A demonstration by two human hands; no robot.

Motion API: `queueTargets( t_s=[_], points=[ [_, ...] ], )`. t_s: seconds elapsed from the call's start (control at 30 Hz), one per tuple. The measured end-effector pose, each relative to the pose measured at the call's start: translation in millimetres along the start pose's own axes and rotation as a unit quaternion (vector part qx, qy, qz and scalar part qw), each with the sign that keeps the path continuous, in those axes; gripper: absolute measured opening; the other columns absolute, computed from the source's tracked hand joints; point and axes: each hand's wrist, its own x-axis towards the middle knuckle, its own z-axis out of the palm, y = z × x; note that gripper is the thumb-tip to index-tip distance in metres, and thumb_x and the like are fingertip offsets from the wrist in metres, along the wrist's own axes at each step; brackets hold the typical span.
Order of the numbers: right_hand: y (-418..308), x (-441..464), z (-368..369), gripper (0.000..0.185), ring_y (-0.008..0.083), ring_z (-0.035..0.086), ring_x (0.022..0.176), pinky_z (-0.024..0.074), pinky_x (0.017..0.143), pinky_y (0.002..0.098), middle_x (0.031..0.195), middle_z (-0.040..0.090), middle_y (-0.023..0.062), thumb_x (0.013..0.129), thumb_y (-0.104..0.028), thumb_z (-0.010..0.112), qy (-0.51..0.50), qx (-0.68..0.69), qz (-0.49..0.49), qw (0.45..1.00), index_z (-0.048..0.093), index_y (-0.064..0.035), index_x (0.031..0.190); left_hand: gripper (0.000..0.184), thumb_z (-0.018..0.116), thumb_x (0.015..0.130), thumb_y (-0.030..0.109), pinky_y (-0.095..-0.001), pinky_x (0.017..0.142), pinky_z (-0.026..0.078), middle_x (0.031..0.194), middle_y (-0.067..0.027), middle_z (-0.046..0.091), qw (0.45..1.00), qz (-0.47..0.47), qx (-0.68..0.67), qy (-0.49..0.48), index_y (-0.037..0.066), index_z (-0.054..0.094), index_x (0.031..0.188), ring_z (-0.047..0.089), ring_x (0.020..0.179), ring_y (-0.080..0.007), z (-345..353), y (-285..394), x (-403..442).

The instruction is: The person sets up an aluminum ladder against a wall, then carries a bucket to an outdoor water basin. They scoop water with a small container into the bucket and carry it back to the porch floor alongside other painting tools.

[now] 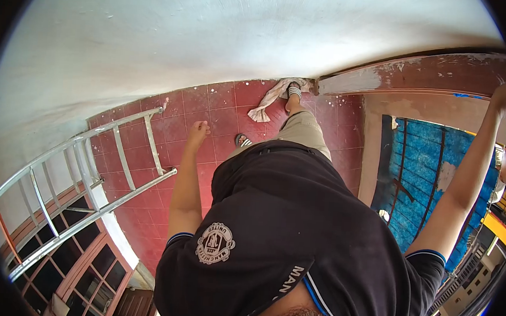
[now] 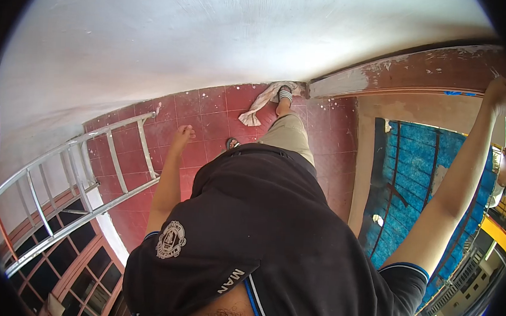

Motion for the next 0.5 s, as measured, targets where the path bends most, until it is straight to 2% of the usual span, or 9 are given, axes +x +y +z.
queueTargets(
  t_s=[0.1,0.17,0.2,0.27,0.3,0.37,0.4,0.47,0.5],
  points=[
    [9,1,2,0.038,0.0523,0.054,0.094,0.0429,0.082,0.0589,0.097,0.053,0.0422,0.072,-0.016,0.048,0.0,-0.006,-0.03,1.0,0.051,0.0177,0.09,0.037,0.053,0.094,0.034,-0.0276,0.059,0.048,0.088,-0.0093,0.065,0.999,0.008,0.004,0.038,0.001,0.056,0.111,0.064,0.075,-0.0168,-21,-7,-24],
    [11,1,-4,0.027,0.0471,0.06,0.08,0.0466,0.072,0.0564,0.082,0.06,0.0332,0.072,-0.017,0.049,-0.198,-0.035,0.059,0.978,0.058,0.0082,0.076,0.036,0.053,0.094,0.033,-0.028,0.058,0.048,0.087,-0.0091,0.065,0.999,-0.023,0.03,0.022,0.001,0.056,0.11,0.065,0.074,-0.0172,-50,-42,-33],
    [19,-2,1,0.027,0.0471,0.06,0.08,0.0466,0.072,0.0564,0.082,0.06,0.0332,0.072,-0.017,0.049,-0.202,-0.038,0.058,0.977,0.058,0.0082,0.076,0.035,0.053,0.094,0.033,-0.0285,0.057,0.048,0.085,-0.0089,0.066,0.997,-0.053,0.049,0.003,0.001,0.057,0.109,0.065,0.073,-0.0176,-58,-59,-39],
    [38,-10,18,0.026,0.0444,0.061,0.069,0.0482,0.068,0.0557,0.068,0.062,0.0257,0.074,-0.018,0.049,-0.124,-0.081,0.009,0.989,0.062,0.0031,0.067,0.036,0.054,0.093,0.034,-0.0285,0.054,0.048,0.082,-0.0095,0.065,0.991,-0.108,0.069,0.045,0.0,0.059,0.106,0.066,0.071,-0.0187,-64,-61,-78],
    [26,-4,6,0.026,0.0444,0.061,0.069,0.0482,0.068,0.0557,0.068,0.062,0.0257,0.074,-0.018,0.049,-0.128,-0.085,0.002,0.988,0.062,0.0031,0.067,0.036,0.054,0.093,0.034,-0.0285,0.054,0.048,0.082,-0.0095,0.065,0.99,-0.113,0.071,0.037,0.0,0.059,0.106,0.066,0.071,-0.0187,-70,-79,-85],
    [3,11,-17,0.036,0.0484,0.06,0.078,0.0478,0.073,0.0572,0.081,0.06,0.034,0.076,-0.019,0.048,-0.106,-0.032,-0.059,0.992,0.058,0.0144,0.082,0.043,0.048,0.094,0.036,-0.0366,0.067,0.055,0.098,-0.0152,0.065,0.971,-0.21,0.114,0.006,0.002,0.052,0.119,0.067,0.081,-0.0232,-82,-111,-84],
    [4,12,-13,0.036,0.0484,0.06,0.078,0.0478,0.073,0.0572,0.081,0.06,0.034,0.076,-0.019,0.048,-0.103,-0.037,-0.065,0.992,0.058,0.0144,0.082,0.043,0.048,0.094,0.036,-0.0366,0.067,0.055,0.098,-0.0152,0.065,0.972,-0.208,0.113,-0.002,0.002,0.052,0.119,0.067,0.081,-0.0232,-82,-123,-74],
    [12,3,4,0.052,0.056,0.055,0.091,0.0455,0.081,0.0594,0.099,0.051,0.0453,0.077,-0.02,0.047,0.028,-0.128,-0.106,0.986,0.043,0.0262,0.101,0.045,0.048,0.094,0.038,-0.04,0.068,0.055,0.098,-0.0152,0.065,0.96,-0.251,0.123,0.001,0.002,0.049,0.122,0.067,0.081,-0.0252,-76,-149,-64],
    [14,2,5,0.052,0.056,0.055,0.091,0.0455,0.081,0.0594,0.099,0.051,0.0453,0.077,-0.02,0.047,0.027,-0.127,-0.112,0.985,0.043,0.0262,0.101,0.045,0.048,0.094,0.038,-0.04,0.068,0.055,0.098,-0.0152,0.065,0.959,-0.256,0.121,-0.004,0.002,0.049,0.122,0.067,0.081,-0.0252,-71,-150,-58]
  ],
)
